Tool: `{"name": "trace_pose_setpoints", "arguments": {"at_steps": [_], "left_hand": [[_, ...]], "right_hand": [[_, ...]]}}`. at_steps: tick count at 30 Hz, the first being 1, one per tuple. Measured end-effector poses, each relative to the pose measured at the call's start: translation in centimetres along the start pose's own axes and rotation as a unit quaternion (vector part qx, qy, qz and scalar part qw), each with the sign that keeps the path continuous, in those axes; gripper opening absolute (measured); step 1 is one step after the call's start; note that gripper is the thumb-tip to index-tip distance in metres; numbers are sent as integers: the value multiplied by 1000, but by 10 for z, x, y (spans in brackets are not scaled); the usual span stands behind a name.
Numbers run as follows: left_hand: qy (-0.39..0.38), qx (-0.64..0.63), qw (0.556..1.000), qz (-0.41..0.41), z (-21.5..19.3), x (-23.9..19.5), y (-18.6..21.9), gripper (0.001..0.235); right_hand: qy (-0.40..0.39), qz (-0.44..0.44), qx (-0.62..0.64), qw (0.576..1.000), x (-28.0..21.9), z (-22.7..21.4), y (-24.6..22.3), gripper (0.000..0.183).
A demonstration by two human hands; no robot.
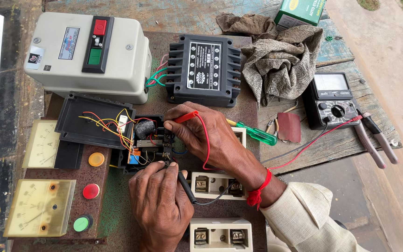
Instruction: The person tests electrical components using a multimeter, assembles an electronic unit by hand, and secures wires to a terminal block with a screwdriver.
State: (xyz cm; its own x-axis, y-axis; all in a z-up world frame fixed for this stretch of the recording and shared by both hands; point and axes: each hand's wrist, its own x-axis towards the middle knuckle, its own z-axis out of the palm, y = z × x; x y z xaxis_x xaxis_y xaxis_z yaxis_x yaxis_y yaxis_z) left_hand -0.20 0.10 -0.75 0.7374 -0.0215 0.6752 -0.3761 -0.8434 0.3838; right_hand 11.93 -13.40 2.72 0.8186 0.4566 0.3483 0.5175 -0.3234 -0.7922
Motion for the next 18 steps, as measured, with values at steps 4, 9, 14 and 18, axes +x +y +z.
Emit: {"name": "trace_pose_setpoints", "arguments": {"at_steps": [4,9,14,18], "left_hand": [[10,2,1000,8,-2,4,1,25],[7,-4,1000,5,-6,6,3,23],[10,-21,1000,-2,-5,2,2,27],[26,-33,999,6,-8,-1,2,28]], "right_hand": [[2,-3,-1,1000,0,0,1,20],[1,1,13,1000,2,3,-1,19],[-8,39,7,999,3,1,-4,20],[-11,46,4,999,3,0,-4,21]]}}
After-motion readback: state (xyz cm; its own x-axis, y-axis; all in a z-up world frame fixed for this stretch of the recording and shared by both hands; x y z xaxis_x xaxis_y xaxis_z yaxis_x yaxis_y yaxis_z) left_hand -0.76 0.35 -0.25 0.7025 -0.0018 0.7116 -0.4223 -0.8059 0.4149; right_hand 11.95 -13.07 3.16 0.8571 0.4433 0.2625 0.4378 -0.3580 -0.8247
